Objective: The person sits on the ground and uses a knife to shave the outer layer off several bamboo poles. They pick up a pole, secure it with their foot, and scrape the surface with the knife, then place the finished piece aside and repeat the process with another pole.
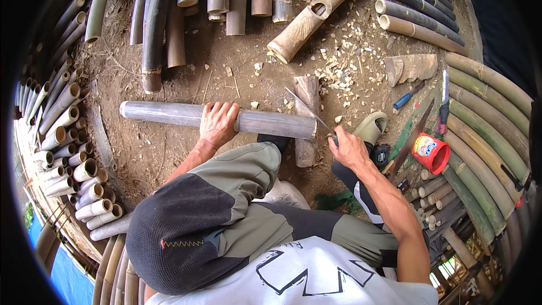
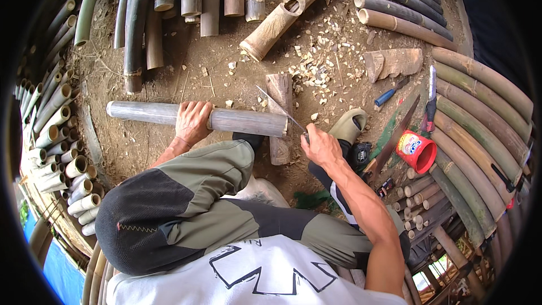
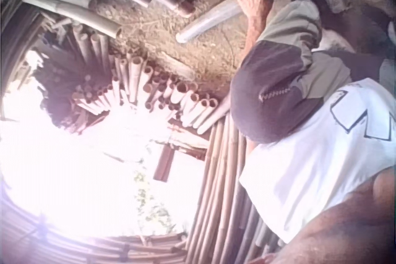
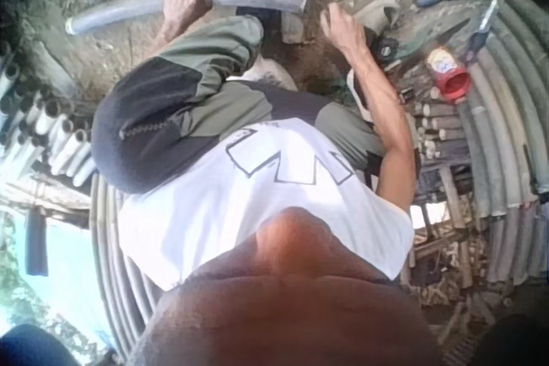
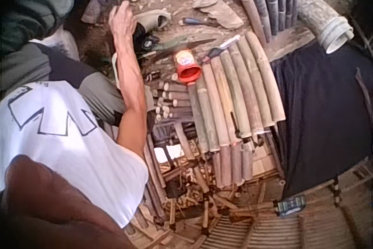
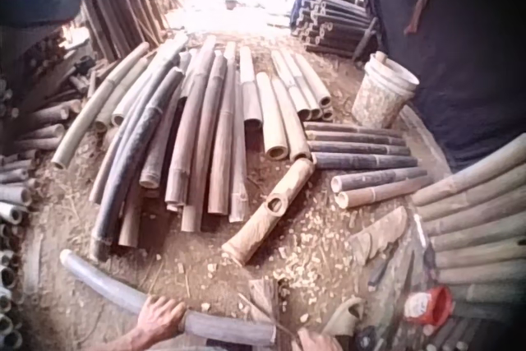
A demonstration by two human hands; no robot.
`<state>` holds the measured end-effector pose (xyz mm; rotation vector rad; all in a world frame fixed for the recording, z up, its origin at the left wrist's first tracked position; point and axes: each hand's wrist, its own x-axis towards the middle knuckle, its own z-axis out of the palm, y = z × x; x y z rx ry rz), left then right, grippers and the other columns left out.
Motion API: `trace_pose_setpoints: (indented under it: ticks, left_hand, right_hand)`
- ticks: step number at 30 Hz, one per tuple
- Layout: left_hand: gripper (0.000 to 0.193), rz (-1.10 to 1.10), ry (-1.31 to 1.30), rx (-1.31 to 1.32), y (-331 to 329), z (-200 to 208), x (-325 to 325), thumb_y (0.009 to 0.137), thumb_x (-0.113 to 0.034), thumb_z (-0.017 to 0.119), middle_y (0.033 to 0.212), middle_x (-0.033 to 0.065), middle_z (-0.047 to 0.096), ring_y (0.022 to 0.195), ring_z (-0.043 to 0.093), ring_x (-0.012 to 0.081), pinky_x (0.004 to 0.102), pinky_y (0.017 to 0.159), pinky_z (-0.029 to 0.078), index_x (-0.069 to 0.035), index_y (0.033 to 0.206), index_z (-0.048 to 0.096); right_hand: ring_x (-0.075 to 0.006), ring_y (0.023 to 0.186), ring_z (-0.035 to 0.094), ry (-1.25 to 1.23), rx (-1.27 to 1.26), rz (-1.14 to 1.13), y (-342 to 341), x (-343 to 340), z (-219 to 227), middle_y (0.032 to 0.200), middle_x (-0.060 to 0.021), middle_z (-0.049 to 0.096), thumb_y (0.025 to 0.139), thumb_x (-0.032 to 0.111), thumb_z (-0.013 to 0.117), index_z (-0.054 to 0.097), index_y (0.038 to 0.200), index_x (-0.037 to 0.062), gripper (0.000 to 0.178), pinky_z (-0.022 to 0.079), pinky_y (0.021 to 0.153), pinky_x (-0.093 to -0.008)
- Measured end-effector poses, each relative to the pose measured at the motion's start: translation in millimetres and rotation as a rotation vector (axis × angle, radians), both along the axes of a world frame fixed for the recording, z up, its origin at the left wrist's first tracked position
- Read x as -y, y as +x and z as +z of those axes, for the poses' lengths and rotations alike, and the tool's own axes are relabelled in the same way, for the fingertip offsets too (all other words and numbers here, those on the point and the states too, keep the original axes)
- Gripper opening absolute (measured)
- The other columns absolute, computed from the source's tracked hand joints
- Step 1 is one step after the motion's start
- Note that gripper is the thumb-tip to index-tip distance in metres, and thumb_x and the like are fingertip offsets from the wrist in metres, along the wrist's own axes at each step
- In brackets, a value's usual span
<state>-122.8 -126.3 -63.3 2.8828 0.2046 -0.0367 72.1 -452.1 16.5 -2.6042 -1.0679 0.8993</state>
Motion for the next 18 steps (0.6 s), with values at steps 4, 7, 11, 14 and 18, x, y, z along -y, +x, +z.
trace_pose_setpoints:
  ticks: [4, 7, 11, 14, 18]
  left_hand:
    - [0.041, 0.014, 0.013, 0.039, -15.3, -4.2, 10.9, 0.07, -0.016, 0.071, 0.097, 0.005, 0.062, 0.096, 0.061, 0.0246, 0.0444, 0.094, 0.042, -0.012, 0.108, 0.059]
    - [0.051, 0.022, 0.051, 0.095, -5.3, -2.0, 8.6, 0.064, -0.016, 0.077, 0.103, 0.0055, 0.065, 0.099, 0.062, 0.0249, 0.0436, 0.095, 0.042, -0.011, 0.111, 0.058]
    - [0.047, 0.048, 0.075, 0.175, -5.2, -5.5, 9.4, 0.066, -0.012, 0.073, 0.104, 0.0059, 0.064, 0.1, 0.061, 0.0247, 0.0445, 0.096, 0.04, -0.01, 0.111, 0.058]
    - [0.042, 0.085, 0.034, 0.102, -28.8, -10.0, 22.2, 0.069, -0.011, 0.069, 0.1, 0.0056, 0.064, 0.098, 0.062, 0.025, 0.0455, 0.094, 0.041, -0.01, 0.109, 0.06]
    - [0.039, 0.074, 0.095, 0.187, -6.3, 0.3, 11.1, 0.074, -0.011, 0.067, 0.105, 0.007, 0.061, 0.103, 0.059, 0.0252, 0.0504, 0.101, 0.038, -0.01, 0.113, 0.06]
  right_hand:
    - [-0.0401, 0.069, 0.069, 0.435, 0.007, -0.085, -17.1, -22.7, 42.9, 0.081, -0.0216, 0.067, 0.093, 0.023, 0.067, 0.055, 0.106, -0.0001, 0.028, 0.056, 0.059, -0.0453]
    - [-0.0344, 0.063, 0.069, 0.674, 0.111, -0.025, -16.7, -12.7, 31.4, 0.08, -0.0182, 0.066, 0.092, 0.017, 0.068, 0.057, 0.103, -0.0017, 0.024, 0.055, 0.054, -0.0408]
    - [-0.0469, 0.076, 0.067, -0.094, -0.103, -0.036, -3.9, 8.5, 2.5, 0.083, -0.0267, 0.067, 0.096, 0.027, 0.06, 0.053, 0.105, 0.0043, 0.025, 0.055, 0.064, -0.0519]
    - [-0.0467, 0.078, 0.067, 0.232, -0.017, -0.058, -22.5, 13.4, 16.5, 0.085, -0.0263, 0.068, 0.095, 0.028, 0.064, 0.056, 0.113, 0.0035, 0.032, 0.054, 0.066, -0.0506]
    - [-0.0479, 0.076, 0.066, 0.15, 0.142, -0.07, -25.4, 16.8, -4.5, 0.085, -0.0244, 0.068, 0.093, 0.024, 0.066, 0.057, 0.102, 0.0038, 0.024, 0.053, 0.064, -0.0535]
